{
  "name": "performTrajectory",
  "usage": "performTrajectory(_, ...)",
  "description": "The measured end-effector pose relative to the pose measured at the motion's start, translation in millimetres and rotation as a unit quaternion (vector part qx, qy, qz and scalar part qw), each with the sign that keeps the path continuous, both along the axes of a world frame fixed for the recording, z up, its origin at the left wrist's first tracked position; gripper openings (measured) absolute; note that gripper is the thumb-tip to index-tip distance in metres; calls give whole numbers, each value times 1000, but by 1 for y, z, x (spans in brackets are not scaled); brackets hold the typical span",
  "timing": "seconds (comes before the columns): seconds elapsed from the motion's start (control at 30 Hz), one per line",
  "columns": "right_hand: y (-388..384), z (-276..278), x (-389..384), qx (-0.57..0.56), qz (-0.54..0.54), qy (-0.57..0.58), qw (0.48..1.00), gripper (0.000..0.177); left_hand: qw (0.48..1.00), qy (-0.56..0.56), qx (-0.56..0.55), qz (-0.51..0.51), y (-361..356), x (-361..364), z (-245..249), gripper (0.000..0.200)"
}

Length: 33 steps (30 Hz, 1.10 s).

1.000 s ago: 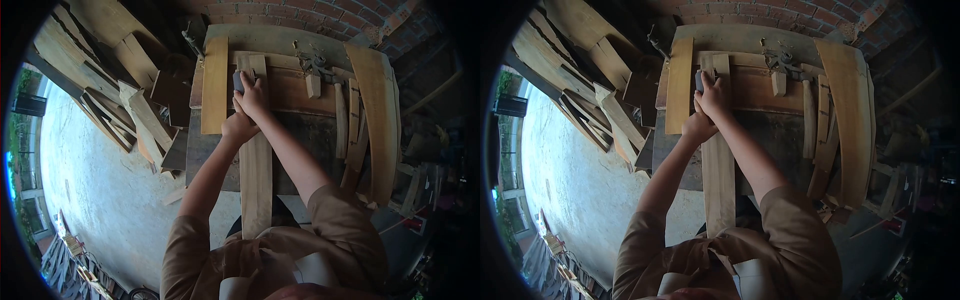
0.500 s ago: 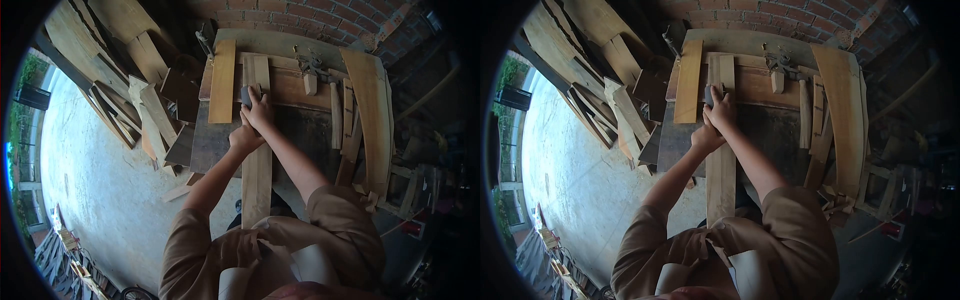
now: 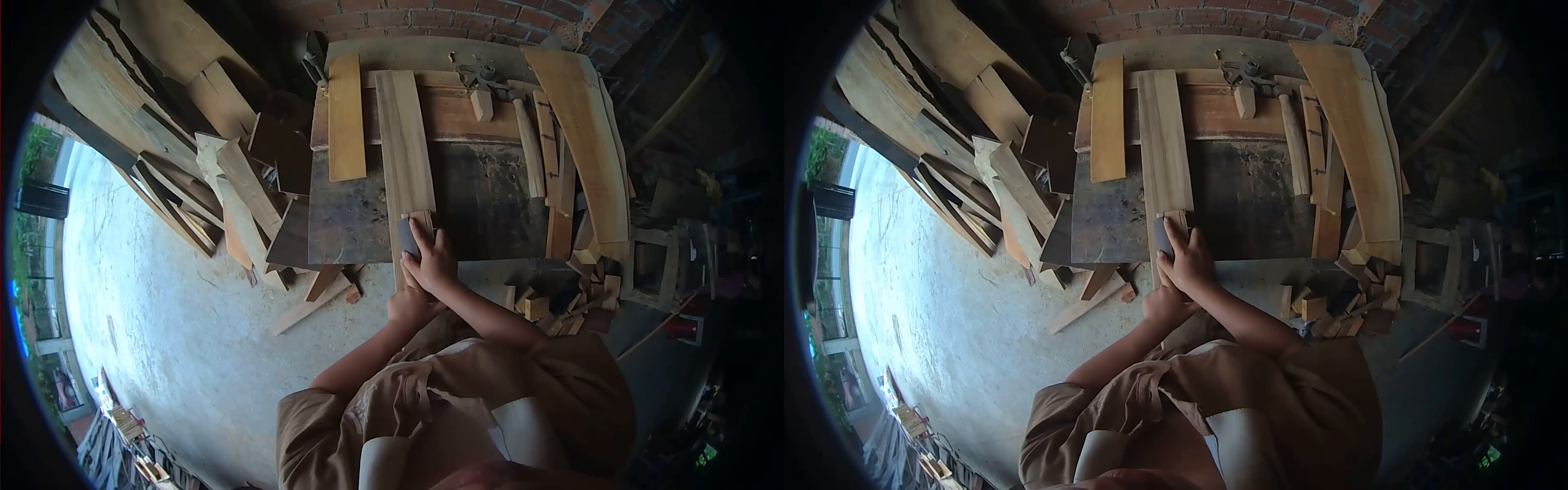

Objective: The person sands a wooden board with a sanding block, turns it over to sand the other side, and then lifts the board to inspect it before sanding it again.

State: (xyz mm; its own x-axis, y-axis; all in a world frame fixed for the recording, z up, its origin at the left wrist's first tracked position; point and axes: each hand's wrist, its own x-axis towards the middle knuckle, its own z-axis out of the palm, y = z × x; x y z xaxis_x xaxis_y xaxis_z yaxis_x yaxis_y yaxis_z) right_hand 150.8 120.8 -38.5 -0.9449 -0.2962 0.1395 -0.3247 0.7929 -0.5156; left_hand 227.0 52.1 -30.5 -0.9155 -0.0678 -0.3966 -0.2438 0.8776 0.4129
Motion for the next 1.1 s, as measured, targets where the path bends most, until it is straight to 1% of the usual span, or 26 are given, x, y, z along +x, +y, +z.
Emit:
performTrajectory(0.03,-4,0,-14,0,-1,-2,1000,71,1000,25,7,2,-4,-14,0,124)
performTrajectory(0.13,-20,6,-72,-4,-15,-39,999,70,1000,14,-5,-7,-22,-75,10,125)
performTrajectory(0.2,-36,14,-122,8,-48,-75,996,69,998,60,3,2,-38,-124,6,126)
performTrajectory(0.33,-74,16,-242,-2,-56,-65,996,65,997,68,-10,30,-68,-240,26,115)
performTrajectory(0.4,-89,16,-296,-19,-53,-37,998,65,997,49,-29,46,-80,-294,28,112)
performTrajectory(0.43,-94,17,-315,-20,-50,-39,998,65,996,59,-51,48,-84,-315,30,113)
performTrajectory(0.47,-99,18,-329,-17,-57,-37,998,65,997,66,-29,36,-91,-327,33,114)
performTrajectory(0.53,-104,17,-338,-19,-60,-32,998,64,996,78,-33,29,-96,-337,29,115)
performTrajectory(0.63,-100,18,-329,15,-57,-40,997,66,995,73,-45,45,-91,-324,31,114)
performTrajectory(0.67,-97,18,-319,19,-51,-32,998,66,995,85,-33,43,-89,-313,27,115)
performTrajectory(0.73,-84,13,-284,22,-39,-19,999,66,996,68,-34,35,-78,-277,30,118)
performTrajectory(0.77,-77,10,-261,19,-36,-16,999,66,999,36,-21,29,-71,-254,36,118)
performTrajectory(0.83,-56,5,-205,9,-21,-6,1000,66,1000,14,-8,22,-55,-201,25,116)
performTrajectory(0.87,-47,2,-174,0,-19,2,1000,67,1000,-7,-19,11,-44,-171,32,116)
performTrajectory(0.93,-27,3,-109,-3,-28,5,1000,69,1000,5,-15,20,-24,-109,27,115)
performTrajectory(0.97,-16,8,-77,-10,-25,-36,999,71,1000,-17,-19,12,-13,-81,25,114)
performTrajectory(1.0,-5,1,-49,9,-19,-11,1000,71,1000,-19,-17,2,-5,-52,22,114)
performTrajectory(1.03,5,-1,-23,2,-16,-24,1000,71,999,-43,-12,-11,3,-29,20,115)
performTrajectory(1.1,17,-1,0,-1,-17,-33,999,72,998,-54,-18,-26,14,-2,22,115)
